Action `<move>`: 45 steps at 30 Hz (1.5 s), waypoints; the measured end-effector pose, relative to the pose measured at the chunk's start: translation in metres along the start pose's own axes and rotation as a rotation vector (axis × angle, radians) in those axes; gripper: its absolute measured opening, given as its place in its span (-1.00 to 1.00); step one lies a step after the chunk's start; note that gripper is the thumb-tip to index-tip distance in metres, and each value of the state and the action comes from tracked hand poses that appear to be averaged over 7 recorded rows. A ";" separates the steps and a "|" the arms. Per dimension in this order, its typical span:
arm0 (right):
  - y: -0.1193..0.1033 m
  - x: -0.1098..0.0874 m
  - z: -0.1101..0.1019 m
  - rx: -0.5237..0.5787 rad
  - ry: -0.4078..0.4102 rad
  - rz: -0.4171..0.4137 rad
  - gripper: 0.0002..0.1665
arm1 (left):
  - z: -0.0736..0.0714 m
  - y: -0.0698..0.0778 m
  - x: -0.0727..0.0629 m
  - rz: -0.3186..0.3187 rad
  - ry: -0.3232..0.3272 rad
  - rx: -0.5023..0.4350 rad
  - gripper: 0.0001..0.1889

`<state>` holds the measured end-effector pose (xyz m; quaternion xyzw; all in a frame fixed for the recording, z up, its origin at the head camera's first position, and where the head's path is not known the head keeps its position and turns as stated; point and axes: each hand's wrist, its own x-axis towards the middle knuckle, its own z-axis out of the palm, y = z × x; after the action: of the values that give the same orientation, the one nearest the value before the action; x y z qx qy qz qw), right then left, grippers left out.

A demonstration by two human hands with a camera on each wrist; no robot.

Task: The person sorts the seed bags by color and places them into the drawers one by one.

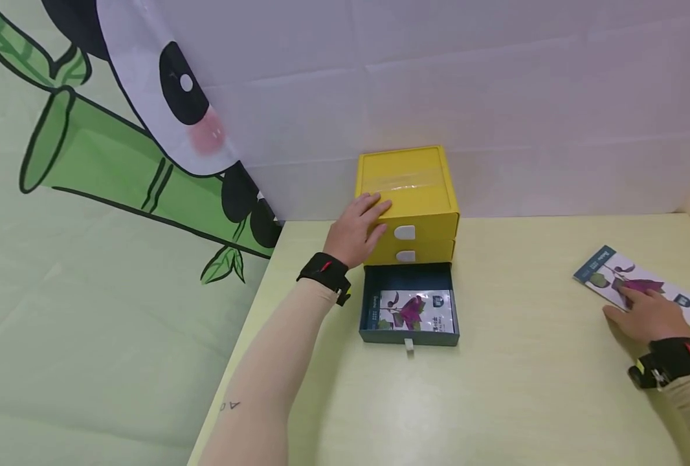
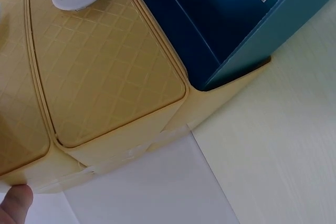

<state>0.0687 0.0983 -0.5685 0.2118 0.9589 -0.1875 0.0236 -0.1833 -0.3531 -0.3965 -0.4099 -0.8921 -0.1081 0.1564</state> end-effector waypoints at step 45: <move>-0.136 -0.094 0.056 0.028 0.005 -0.124 -0.27 | -0.017 -0.021 -0.046 0.095 -0.008 -0.024 -0.49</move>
<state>0.0955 -0.0733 -0.5611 0.1529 0.9674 -0.2016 0.0065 -0.1678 -0.4038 -0.3993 -0.4541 -0.8708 -0.1098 0.1529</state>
